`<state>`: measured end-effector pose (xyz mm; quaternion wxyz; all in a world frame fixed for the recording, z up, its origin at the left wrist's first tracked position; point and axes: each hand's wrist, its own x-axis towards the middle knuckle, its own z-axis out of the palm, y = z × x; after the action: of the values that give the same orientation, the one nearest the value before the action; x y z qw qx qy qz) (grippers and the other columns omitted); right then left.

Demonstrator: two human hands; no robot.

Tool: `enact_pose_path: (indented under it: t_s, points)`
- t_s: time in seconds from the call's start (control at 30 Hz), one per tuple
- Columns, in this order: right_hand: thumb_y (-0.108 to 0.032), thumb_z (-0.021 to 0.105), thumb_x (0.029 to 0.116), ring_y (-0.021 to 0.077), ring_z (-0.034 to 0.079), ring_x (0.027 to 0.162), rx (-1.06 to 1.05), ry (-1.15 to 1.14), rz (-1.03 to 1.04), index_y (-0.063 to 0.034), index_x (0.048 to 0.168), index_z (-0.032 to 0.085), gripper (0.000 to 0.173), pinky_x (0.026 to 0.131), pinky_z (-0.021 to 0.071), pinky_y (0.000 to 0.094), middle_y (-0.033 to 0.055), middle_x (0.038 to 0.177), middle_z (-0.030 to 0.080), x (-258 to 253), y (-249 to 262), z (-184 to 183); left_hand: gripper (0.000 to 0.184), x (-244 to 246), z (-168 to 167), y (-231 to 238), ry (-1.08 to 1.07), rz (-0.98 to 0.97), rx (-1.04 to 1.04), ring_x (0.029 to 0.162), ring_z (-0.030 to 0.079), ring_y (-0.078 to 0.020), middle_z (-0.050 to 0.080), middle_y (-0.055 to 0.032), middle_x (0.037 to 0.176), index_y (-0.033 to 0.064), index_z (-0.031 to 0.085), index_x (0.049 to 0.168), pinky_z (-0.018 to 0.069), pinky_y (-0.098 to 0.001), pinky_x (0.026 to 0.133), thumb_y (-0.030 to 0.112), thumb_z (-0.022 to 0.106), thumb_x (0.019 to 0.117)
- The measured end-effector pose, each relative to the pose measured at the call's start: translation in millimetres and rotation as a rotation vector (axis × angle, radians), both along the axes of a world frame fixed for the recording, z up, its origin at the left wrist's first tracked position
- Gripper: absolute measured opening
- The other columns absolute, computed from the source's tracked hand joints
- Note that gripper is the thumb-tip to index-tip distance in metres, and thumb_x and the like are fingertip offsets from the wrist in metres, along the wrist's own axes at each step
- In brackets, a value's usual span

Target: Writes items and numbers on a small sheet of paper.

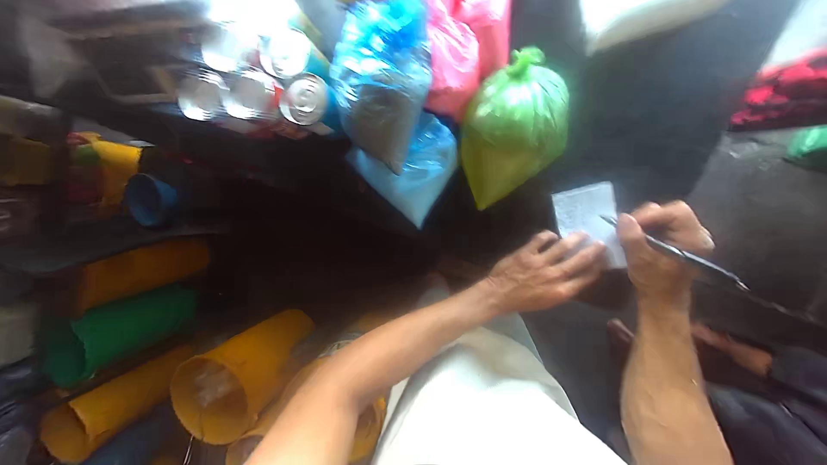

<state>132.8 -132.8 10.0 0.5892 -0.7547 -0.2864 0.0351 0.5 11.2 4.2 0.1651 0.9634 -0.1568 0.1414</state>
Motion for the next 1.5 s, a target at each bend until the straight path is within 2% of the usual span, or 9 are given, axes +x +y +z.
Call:
enact_pose_path:
  t_s: [0.07,0.2,0.47,0.77,0.9,1.07,1.2,1.5]
  points:
    - [-0.013,0.068,0.0926,-0.0023,0.060,0.071,-0.009,-0.014,-0.012,-0.0112,0.086,0.063,0.008,0.064,0.0522,0.0157,-0.0087,0.079,0.062,1.6,-4.9,-4.4,0.036,0.8,-5.2,-3.0,0.025,-0.021,-0.007,0.137,0.053,-0.0233,0.061,-0.0026,0.145,0.0197,0.066,0.136,0.0422,-0.0438,0.111,0.014,0.049,0.1041]
    - [-0.009,0.066,0.0934,0.0004,0.054,0.060,-0.059,-0.015,0.024,-0.0067,0.072,0.059,0.023,0.054,0.0448,0.0154,-0.0027,0.067,0.057,4.5,-7.2,-3.4,0.036,1.8,-8.9,-5.0,0.046,-0.045,0.025,0.141,0.049,-0.0257,0.058,-0.0033,0.148,0.0190,0.065,0.137,0.0397,-0.0463,0.112,0.019,0.050,0.1041]
    - [-0.011,0.065,0.0960,0.0015,0.048,0.053,-0.121,0.014,0.017,-0.0079,0.072,0.056,0.026,0.046,0.0376,0.0150,-0.0017,0.063,0.052,-2.2,-11.9,-1.8,0.040,1.4,-10.7,-5.9,0.049,-0.048,0.041,0.142,0.046,-0.0266,0.055,-0.0042,0.151,0.0178,0.063,0.140,0.0368,-0.0467,0.113,0.030,0.054,0.1033]
    - [-0.011,0.064,0.0962,0.0018,0.044,0.049,-0.138,0.002,-0.003,-0.0079,0.070,0.053,0.029,0.043,0.0339,0.0154,-0.0011,0.060,0.049,-7.3,-13.4,-1.5,0.039,0.7,-9.8,-5.2,0.057,-0.057,0.049,0.142,0.046,-0.0267,0.056,-0.0047,0.150,0.0182,0.063,0.139,0.0366,-0.0464,0.112,0.030,0.054,0.1035]
    - [-0.009,0.063,0.0954,-0.0005,0.044,0.050,-0.156,0.008,-0.034,-0.0088,0.068,0.052,0.030,0.045,0.0333,0.0141,-0.0030,0.060,0.049,-2.6,-5.9,2.9,0.039,1.7,-10.1,-5.6,0.052,-0.054,0.042,0.142,0.046,-0.0269,0.056,-0.0046,0.150,0.0183,0.064,0.139,0.0367,-0.0465,0.112,0.030,0.056,0.1021]
    - [-0.004,0.063,0.0936,-0.0010,0.052,0.059,0.017,-0.019,-0.045,-0.0106,0.072,0.054,0.025,0.053,0.0416,0.0155,-0.0060,0.064,0.053,6.7,-4.1,-7.3,0.042,2.1,-10.5,-5.0,0.053,-0.056,0.024,0.141,0.047,-0.0273,0.056,-0.0053,0.149,0.0174,0.063,0.140,0.0367,-0.0470,0.112,0.032,0.059,0.1005]
    - [-0.006,0.064,0.0940,-0.0012,0.053,0.058,-0.033,0.000,0.013,-0.0082,0.073,0.057,0.022,0.053,0.0423,0.0157,-0.0049,0.065,0.056,9.8,-6.2,-7.6,0.041,2.0,-9.4,-5.2,0.059,-0.054,0.005,0.141,0.047,-0.0282,0.056,-0.0065,0.149,0.0167,0.063,0.139,0.0378,-0.0478,0.112,0.030,0.059,0.1007]
    - [-0.006,0.063,0.0940,-0.0014,0.051,0.057,-0.024,-0.014,-0.027,-0.0099,0.072,0.055,0.024,0.052,0.0400,0.0157,-0.0058,0.063,0.052,8.4,-4.5,-7.5,0.042,1.5,-10.1,-5.2,0.066,-0.056,0.010,0.142,0.046,-0.0283,0.055,-0.0061,0.151,0.0178,0.063,0.140,0.0367,-0.0471,0.112,0.031,0.059,0.1003]
